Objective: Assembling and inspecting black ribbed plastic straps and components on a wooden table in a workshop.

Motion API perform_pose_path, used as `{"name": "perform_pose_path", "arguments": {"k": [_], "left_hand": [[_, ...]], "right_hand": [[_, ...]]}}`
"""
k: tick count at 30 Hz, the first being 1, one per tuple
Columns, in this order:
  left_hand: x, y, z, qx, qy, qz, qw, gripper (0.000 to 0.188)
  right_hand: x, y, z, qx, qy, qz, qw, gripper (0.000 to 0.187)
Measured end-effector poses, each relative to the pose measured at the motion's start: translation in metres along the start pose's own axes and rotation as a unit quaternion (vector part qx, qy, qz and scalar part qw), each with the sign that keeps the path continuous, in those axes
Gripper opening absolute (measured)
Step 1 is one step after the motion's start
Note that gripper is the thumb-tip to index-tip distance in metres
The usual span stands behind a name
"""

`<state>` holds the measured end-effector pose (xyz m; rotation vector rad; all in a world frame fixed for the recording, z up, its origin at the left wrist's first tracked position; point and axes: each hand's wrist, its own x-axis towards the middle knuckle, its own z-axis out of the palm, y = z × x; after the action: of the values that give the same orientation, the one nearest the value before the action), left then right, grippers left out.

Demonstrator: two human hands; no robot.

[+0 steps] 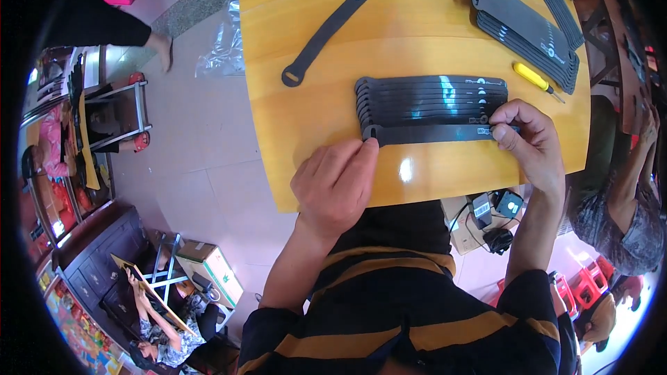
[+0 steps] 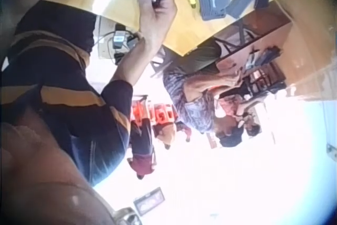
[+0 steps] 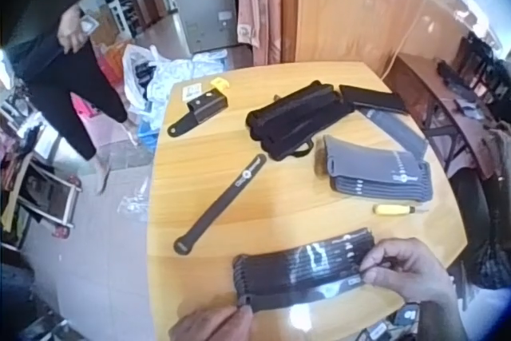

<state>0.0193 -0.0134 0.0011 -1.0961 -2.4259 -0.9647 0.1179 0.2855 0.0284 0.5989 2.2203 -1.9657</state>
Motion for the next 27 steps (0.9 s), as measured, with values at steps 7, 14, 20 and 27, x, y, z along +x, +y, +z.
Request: {"name": "perform_pose_path", "arguments": {"k": [7,14,20,27], "left_hand": [[0.0024,0.0011,0.0002,-0.017,-0.009,-0.016,1.000,0.022],[0.0015,0.0013,0.0000,-0.019,-0.013,-0.025,0.999,0.023],[0.0011,0.0010,0.0005,-0.026,-0.014,-0.029,0.999,0.023],[0.0016,0.0001,0.0001,-0.027,-0.013,-0.030,0.999,0.022]], "right_hand": [[0.0016,0.0011,-0.0008,-0.005,-0.005,0.000,1.000,0.011],[0.0020,0.0023,0.0005,-0.017,-0.006,-0.014,1.000,0.013],[0.0016,0.0018,0.0026,-0.014,0.003,-0.010,1.000,0.012],[0.0015,0.0028,0.0042,-0.005,0.012,-0.006,1.000,0.011]]}}
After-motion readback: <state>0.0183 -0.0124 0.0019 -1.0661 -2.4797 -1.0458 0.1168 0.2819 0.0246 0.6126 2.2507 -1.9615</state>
